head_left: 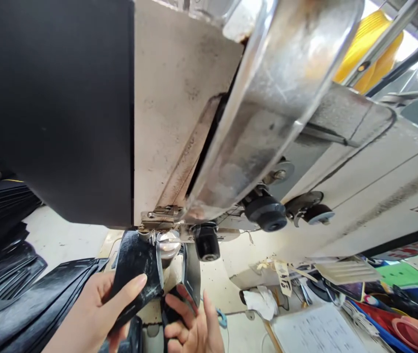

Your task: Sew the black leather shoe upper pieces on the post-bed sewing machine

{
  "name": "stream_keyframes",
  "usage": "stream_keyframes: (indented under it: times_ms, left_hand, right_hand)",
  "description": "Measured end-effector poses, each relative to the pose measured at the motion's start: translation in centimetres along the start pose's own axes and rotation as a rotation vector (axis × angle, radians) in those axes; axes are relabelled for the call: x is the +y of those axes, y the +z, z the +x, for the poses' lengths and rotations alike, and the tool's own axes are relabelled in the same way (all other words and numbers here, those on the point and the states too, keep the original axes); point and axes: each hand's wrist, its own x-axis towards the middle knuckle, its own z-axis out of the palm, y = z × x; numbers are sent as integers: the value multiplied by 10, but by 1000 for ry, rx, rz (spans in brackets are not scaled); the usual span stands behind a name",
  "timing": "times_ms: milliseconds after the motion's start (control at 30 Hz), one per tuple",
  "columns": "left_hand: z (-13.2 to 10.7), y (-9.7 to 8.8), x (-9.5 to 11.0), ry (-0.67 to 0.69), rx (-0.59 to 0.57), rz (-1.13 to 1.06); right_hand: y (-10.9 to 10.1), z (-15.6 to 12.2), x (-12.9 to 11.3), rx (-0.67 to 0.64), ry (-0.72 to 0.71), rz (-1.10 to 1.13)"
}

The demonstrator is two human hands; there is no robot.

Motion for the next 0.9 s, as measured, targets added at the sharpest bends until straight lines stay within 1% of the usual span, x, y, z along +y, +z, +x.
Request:
stream_keyframes:
  times_ms: [67,133,233,333,500,633,733,900]
  left_hand:
    - [6,-6,0,-4,2,24]
    - [13,-10,1,7,13,34]
    - [24,-16,3,38,-21,-2]
    - [32,-20,4,24,-87,-60]
    - [40,-22,10,57,-95,-94]
    - [56,-27,19,82,-111,-96]
    - [67,-27,28,100,-126,-125]
    - [68,-22,39,111,-117,-145]
  right_hand:
    - [-8,5,-7,63,-75,37]
    - [-11,6,-11,117,-149,4]
    - [-5,3,-15,152,-209,-94]
    - [3,-1,-22,157,-238,-138]
    - [13,-2,-32,191,-283,-126]
    - [20,3,-37,174,-363,-82]
    - [22,7,-41,143,-407,-79]
    - [19,13,-44,105,-413,-113]
